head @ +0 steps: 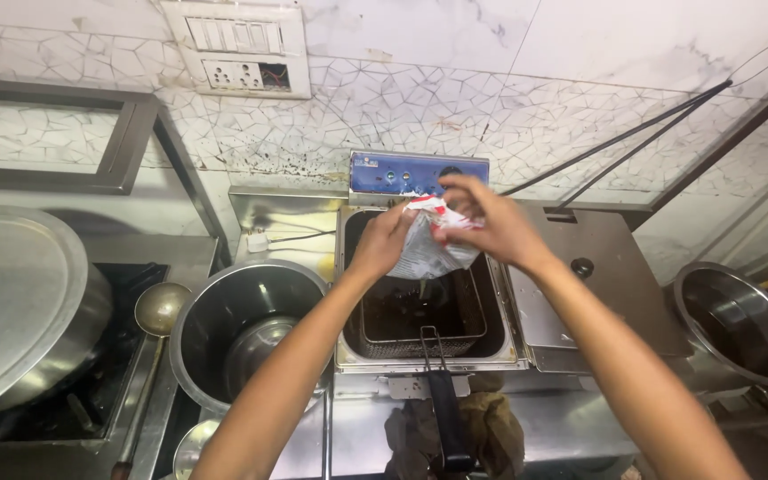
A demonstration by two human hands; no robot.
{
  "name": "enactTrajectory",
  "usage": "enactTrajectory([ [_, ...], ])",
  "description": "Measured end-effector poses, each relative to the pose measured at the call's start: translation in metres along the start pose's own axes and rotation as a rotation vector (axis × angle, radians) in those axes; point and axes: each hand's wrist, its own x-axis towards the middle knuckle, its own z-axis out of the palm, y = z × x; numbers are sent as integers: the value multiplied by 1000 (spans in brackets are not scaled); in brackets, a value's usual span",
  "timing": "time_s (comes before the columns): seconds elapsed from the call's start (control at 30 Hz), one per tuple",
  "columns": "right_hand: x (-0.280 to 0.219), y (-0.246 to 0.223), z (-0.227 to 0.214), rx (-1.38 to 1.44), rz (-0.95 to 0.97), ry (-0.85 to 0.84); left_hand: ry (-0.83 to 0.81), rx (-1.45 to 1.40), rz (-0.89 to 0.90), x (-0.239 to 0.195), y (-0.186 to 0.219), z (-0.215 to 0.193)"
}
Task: The person picks up a snack packet from a counter, carries it to a deep fryer, and works the packet over the fryer basket, appearing to add or retrieve food in the hot oil. They then walk to a prep counter, pick up vegetables, and later hold a knife near a lit stove.
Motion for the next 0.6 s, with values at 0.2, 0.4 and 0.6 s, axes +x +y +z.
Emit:
enactTrajectory([
  [0.2, -22, 58, 39, -169, 185, -40, -15, 58, 8, -3, -14, 3],
  [0.4, -23, 57, 28, -200, -11, 1, -65, 286, 125, -16, 16, -16],
  [0.6, -15, 52, 32, -288, 30, -40, -5, 270, 169, -21, 40, -22],
])
